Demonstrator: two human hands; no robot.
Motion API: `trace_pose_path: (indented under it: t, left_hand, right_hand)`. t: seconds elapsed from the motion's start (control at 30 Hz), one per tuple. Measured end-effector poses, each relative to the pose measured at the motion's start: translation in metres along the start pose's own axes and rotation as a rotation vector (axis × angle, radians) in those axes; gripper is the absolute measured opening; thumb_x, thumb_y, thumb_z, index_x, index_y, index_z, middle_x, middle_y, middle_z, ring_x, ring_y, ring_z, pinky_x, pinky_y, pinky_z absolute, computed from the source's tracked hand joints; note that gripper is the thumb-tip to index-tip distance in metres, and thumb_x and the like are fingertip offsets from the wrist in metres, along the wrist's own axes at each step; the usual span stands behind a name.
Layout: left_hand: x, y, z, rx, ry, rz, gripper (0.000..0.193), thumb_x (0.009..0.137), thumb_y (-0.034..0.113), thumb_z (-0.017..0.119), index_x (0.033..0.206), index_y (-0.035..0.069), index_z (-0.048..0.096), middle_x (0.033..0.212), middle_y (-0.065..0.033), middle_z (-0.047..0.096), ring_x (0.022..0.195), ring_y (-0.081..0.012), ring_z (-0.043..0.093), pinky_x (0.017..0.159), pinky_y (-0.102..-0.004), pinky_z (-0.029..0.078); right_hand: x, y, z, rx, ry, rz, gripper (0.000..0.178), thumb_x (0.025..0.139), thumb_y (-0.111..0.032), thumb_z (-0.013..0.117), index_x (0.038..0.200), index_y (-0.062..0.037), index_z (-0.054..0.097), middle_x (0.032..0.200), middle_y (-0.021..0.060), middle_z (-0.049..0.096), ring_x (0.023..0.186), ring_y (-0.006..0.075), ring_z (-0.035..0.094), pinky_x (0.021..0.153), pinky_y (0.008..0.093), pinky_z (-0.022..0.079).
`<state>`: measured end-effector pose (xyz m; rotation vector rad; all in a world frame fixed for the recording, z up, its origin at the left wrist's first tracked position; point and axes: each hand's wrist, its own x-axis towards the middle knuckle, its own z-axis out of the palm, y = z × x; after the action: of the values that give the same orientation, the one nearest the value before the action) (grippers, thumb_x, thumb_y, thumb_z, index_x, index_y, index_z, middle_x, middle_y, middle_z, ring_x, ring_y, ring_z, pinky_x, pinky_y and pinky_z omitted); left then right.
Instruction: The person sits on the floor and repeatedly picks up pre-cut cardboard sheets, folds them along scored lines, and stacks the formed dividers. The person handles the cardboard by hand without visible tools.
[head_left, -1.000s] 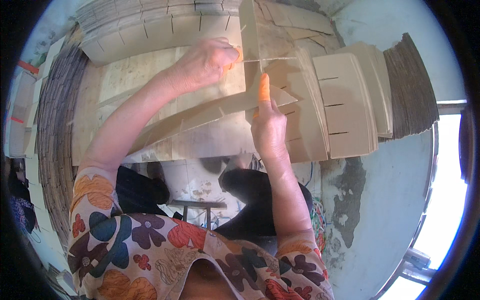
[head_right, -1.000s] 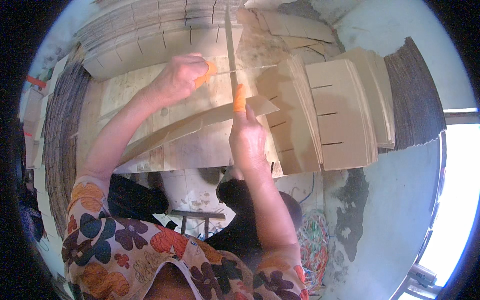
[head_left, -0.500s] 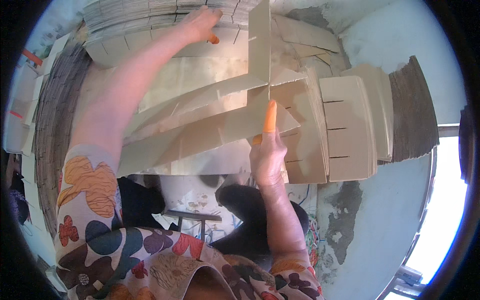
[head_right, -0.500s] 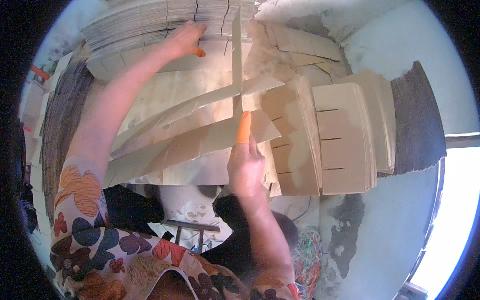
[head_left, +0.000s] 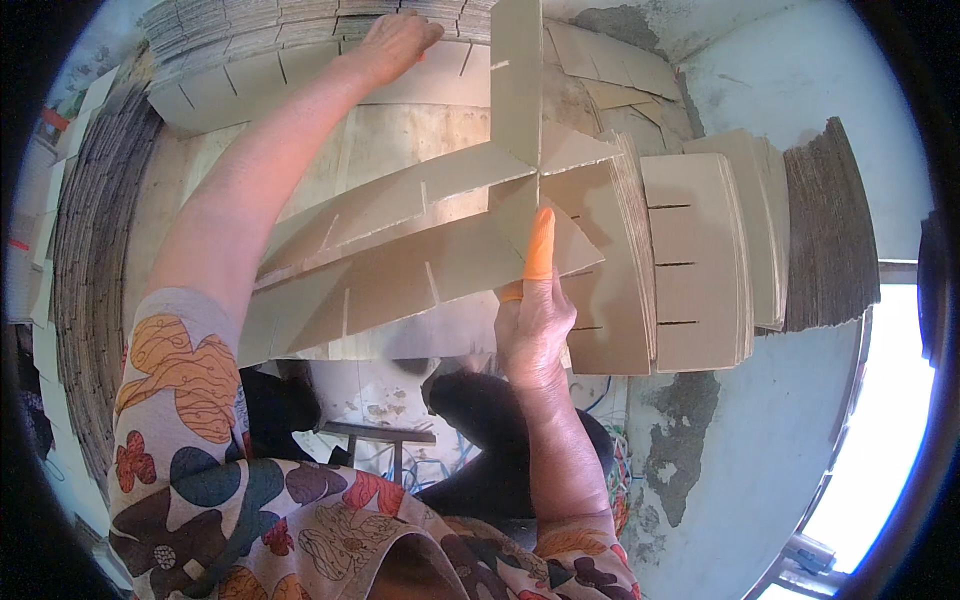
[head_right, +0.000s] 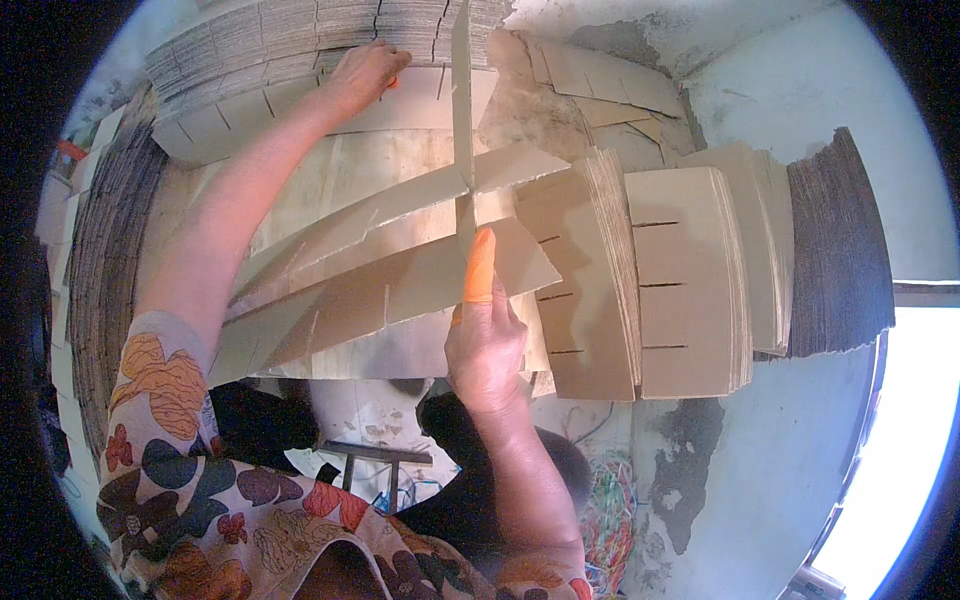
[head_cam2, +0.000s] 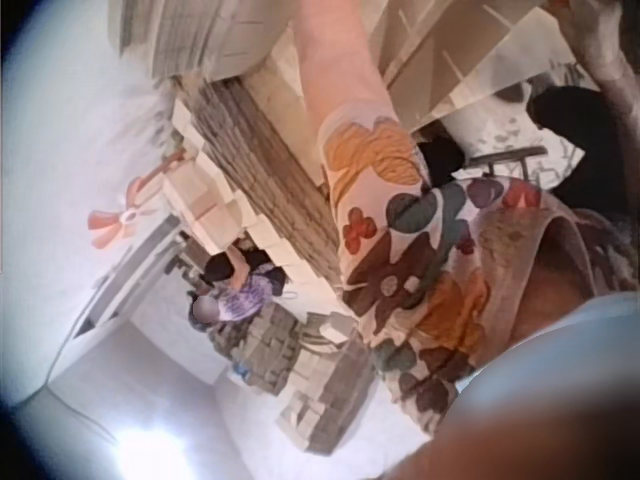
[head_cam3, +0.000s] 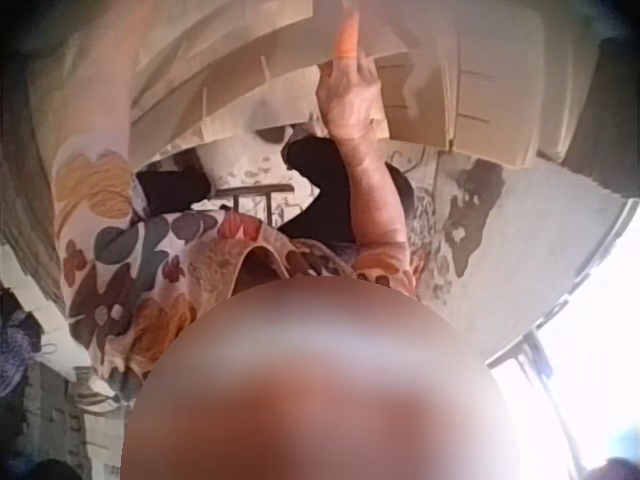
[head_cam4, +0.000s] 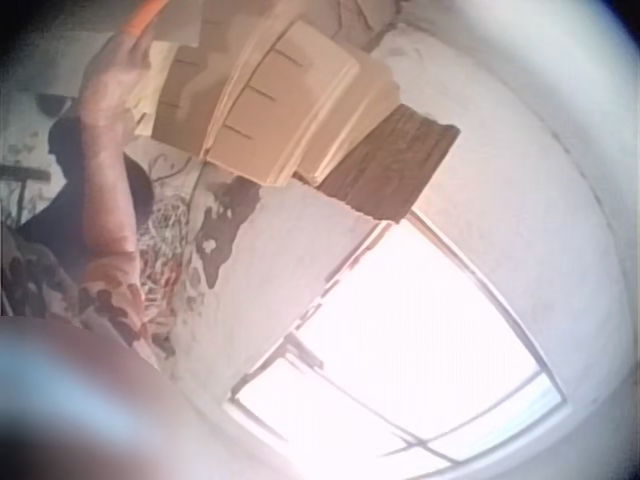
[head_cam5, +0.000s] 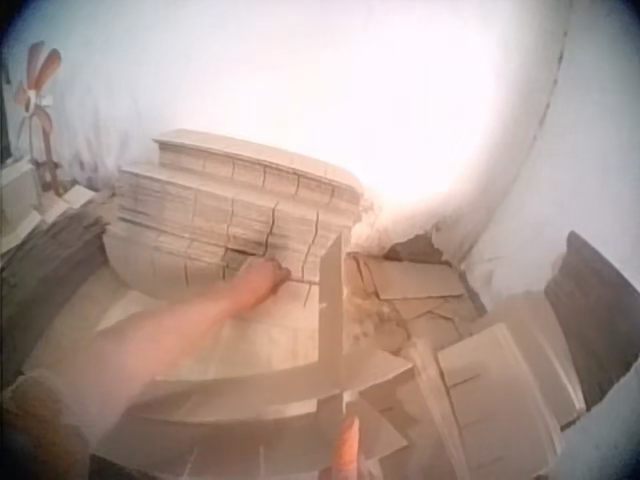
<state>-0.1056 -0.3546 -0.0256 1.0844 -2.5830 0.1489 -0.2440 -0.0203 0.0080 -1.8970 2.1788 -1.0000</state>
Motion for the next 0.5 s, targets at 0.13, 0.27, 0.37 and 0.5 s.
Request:
trace_pose_path:
  t: [0.13, 0.27, 0.37, 0.5]
  left_hand:
    - [-0.007, 0.006, -0.006, -0.082, 0.048, 0.02, 0.006, 0.079, 0.007, 0.052, 0.082, 0.002, 0.053, 0.076, -0.0133, 0.06, 0.08, -0.0335, 0.06, 0.067, -0.0425, 0.048]
    - [-0.007, 0.011, -0.018, -0.154, -0.103, -0.058, 0.006, 0.079, 0.007, 0.052, 0.079, 0.001, 0.054, 0.073, -0.0161, 0.06, 0.072, -0.0353, 0.061, 0.062, -0.0435, 0.047]
    - [-0.005, 0.007, -0.014, -0.028, -0.08, -0.082, 0.006, 0.078, 0.007, 0.053, 0.079, 0.001, 0.055, 0.078, -0.0146, 0.06, 0.079, -0.0335, 0.06, 0.067, -0.0415, 0.048]
    - [-0.015, 0.001, -0.001, 0.031, 0.185, 0.141, 0.009, 0.076, 0.007, 0.057, 0.083, 0.002, 0.056, 0.089, -0.0119, 0.06, 0.093, -0.0298, 0.056, 0.074, -0.0395, 0.048]
  right_hand:
    - [-0.001, 0.0, -0.003, 0.019, 0.024, -0.031, 0.081, 0.074, 0.018, 0.049, 0.145, -0.0143, 0.028, 0.114, 0.0216, 0.06, 0.074, 0.0181, 0.064, 0.069, 0.0266, 0.053]
    - [0.0, 0.0, -0.002, -0.003, 0.054, -0.069, 0.081, 0.072, 0.018, 0.049, 0.144, -0.013, 0.03, 0.114, 0.0219, 0.06, 0.071, 0.0192, 0.063, 0.067, 0.0261, 0.052]
    - [0.0, -0.001, -0.003, 0.005, 0.055, -0.073, 0.082, 0.072, 0.018, 0.049, 0.145, -0.0139, 0.03, 0.114, 0.0217, 0.06, 0.071, 0.0188, 0.063, 0.066, 0.0249, 0.052]
    - [-0.002, -0.001, -0.003, -0.001, 0.005, -0.019, 0.083, 0.071, 0.019, 0.047, 0.145, -0.0154, 0.029, 0.114, 0.0216, 0.06, 0.07, 0.0175, 0.061, 0.066, 0.024, 0.051]
